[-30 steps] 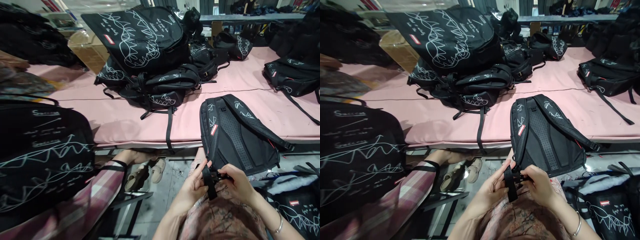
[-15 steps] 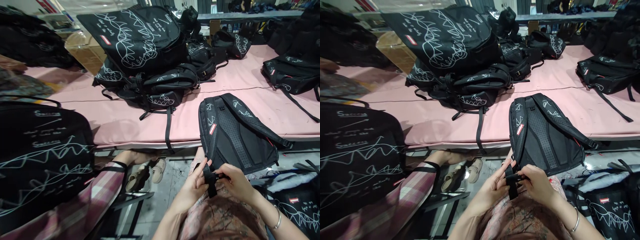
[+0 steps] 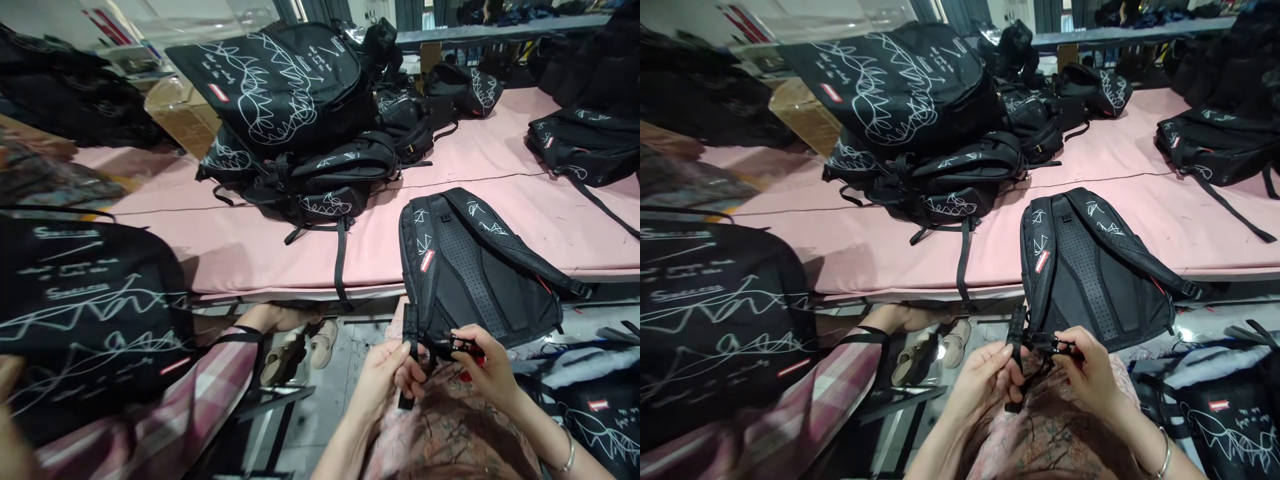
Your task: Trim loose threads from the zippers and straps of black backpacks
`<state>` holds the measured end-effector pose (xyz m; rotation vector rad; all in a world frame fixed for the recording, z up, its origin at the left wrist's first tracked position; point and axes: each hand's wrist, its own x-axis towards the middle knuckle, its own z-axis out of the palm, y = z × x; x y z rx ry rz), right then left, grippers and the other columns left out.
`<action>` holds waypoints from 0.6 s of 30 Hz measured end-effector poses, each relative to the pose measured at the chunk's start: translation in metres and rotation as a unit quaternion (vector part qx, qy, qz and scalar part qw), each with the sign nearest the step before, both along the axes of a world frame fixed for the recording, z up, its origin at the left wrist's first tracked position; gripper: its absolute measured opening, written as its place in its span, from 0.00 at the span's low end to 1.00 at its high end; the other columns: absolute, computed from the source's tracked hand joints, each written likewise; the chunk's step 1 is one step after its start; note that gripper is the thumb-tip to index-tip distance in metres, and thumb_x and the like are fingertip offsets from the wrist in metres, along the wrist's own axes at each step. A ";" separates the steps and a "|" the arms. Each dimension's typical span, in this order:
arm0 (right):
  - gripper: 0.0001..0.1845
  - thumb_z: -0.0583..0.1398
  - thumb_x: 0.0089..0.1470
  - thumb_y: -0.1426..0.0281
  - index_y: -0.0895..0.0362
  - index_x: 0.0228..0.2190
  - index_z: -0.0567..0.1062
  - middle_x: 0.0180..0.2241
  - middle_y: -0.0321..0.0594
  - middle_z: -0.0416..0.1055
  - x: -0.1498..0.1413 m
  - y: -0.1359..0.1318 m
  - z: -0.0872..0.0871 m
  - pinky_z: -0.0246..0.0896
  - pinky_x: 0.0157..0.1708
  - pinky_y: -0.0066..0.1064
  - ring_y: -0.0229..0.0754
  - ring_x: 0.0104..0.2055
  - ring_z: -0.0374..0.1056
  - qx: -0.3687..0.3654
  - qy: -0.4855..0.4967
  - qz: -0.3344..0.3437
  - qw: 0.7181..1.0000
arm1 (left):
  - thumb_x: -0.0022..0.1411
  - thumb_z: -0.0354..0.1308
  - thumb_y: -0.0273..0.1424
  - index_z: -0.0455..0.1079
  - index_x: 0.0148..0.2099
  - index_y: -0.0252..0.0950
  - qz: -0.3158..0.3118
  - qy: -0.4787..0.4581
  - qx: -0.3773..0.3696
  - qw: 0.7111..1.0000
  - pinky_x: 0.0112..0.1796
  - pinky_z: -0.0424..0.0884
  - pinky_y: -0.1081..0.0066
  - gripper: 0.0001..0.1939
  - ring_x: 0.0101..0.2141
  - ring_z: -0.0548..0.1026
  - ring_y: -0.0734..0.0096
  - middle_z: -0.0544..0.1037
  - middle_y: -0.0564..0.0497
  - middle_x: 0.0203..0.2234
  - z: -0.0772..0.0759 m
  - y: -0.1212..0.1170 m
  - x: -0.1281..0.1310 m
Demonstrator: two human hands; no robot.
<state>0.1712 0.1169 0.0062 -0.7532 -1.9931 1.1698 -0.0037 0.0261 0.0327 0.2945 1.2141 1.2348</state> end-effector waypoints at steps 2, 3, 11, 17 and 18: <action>0.10 0.53 0.55 0.73 0.54 0.41 0.68 0.35 0.42 0.70 -0.003 0.002 0.001 0.62 0.35 0.34 0.44 0.36 0.67 0.053 -0.006 0.015 0.998 | 0.54 0.57 0.41 0.69 0.32 0.30 -0.011 0.019 -0.011 1.000 0.12 0.58 0.81 0.16 0.12 0.70 0.74 0.74 0.50 0.13 0.000 0.001 0.005; 0.11 0.52 0.55 0.74 0.54 0.40 0.68 0.35 0.42 0.70 -0.004 0.003 0.001 0.62 0.36 0.35 0.44 0.36 0.66 0.078 -0.021 0.016 0.997 | 0.54 0.57 0.41 0.69 0.32 0.30 -0.019 0.031 -0.010 0.999 0.12 0.58 0.81 0.17 0.12 0.69 0.74 0.73 0.51 0.13 0.001 0.001 0.007; 0.08 0.51 0.57 0.75 0.55 0.36 0.69 0.33 0.41 0.69 -0.013 0.007 0.010 0.59 0.34 0.33 0.43 0.35 0.64 0.062 -0.113 0.044 0.991 | 0.56 0.54 0.43 0.66 0.30 0.32 -0.067 0.109 0.021 0.992 0.15 0.58 0.80 0.16 0.14 0.70 0.75 0.74 0.52 0.14 0.005 -0.001 0.009; 0.07 0.51 0.58 0.72 0.56 0.33 0.69 0.29 0.38 0.67 -0.015 0.009 0.017 0.56 0.31 0.30 0.41 0.32 0.63 0.038 -0.094 0.067 0.993 | 0.58 0.51 0.43 0.64 0.30 0.34 -0.115 0.149 0.051 0.981 0.18 0.61 0.78 0.16 0.16 0.70 0.74 0.74 0.52 0.15 0.007 0.001 0.011; 0.07 0.51 0.58 0.73 0.56 0.33 0.69 0.29 0.38 0.67 -0.015 0.009 0.017 0.56 0.31 0.30 0.41 0.32 0.63 0.038 -0.095 0.069 0.992 | 0.58 0.51 0.44 0.64 0.30 0.34 -0.117 0.154 0.052 0.980 0.18 0.62 0.78 0.17 0.16 0.71 0.74 0.74 0.53 0.15 0.007 0.001 0.012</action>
